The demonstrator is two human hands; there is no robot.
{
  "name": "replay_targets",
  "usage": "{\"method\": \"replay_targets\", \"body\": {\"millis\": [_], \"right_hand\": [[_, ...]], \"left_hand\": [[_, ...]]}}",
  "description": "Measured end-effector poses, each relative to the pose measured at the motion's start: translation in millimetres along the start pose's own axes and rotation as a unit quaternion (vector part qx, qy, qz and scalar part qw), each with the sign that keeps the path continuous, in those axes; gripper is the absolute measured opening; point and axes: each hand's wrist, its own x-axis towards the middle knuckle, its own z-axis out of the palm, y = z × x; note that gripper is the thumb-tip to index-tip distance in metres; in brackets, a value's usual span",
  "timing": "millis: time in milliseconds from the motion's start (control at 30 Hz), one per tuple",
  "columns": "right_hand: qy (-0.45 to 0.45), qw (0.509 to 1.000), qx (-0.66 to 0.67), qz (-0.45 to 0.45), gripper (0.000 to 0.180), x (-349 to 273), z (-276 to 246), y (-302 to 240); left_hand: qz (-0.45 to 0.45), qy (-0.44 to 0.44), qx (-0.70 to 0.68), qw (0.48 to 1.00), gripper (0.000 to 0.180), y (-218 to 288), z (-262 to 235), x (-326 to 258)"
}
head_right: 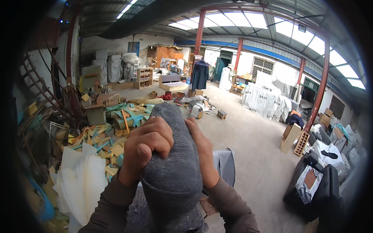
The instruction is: The person fits a grey fabric cover over a foam cushion, aligns it, and then uses a cordless drill to fasten a metal bracket to the cushion's frame. The person handles the cushion, fabric, drill, and bracket throughout the clip.
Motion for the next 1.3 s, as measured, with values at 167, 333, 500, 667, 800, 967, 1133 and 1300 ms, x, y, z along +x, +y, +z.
{"method": "replay_targets", "body": {"millis": [167,333,500,667,800,967,1133,1300], "right_hand": [[0.034,0.998,0.044,-0.022,0.058,-4,28,10],[0.104,0.986,0.117,-0.047,0.058,9,64,20],[0.117,0.986,0.048,-0.104,0.056,15,79,18],[0.052,0.962,0.194,-0.184,0.051,18,84,14],[-0.027,0.931,0.281,-0.229,0.048,32,79,19],[-0.106,0.919,0.298,-0.233,0.053,48,71,26],[-0.184,0.896,0.266,-0.303,0.079,53,60,12],[-0.152,0.865,0.237,-0.416,0.087,78,62,-14]], "left_hand": [[-0.034,0.032,-0.145,0.988,0.074,-16,-21,-5],[-0.071,0.143,-0.106,0.982,0.068,-1,-33,-1],[-0.124,0.125,0.238,0.955,0.052,85,-24,-11],[-0.203,0.110,0.341,0.911,0.047,95,-31,-13],[-0.213,0.179,0.308,0.910,0.057,86,-38,4],[-0.113,0.046,0.537,0.835,0.042,119,0,8],[-0.214,0.028,0.633,0.743,0.063,140,21,4],[-0.209,-0.028,0.623,0.754,0.039,144,13,2]]}}
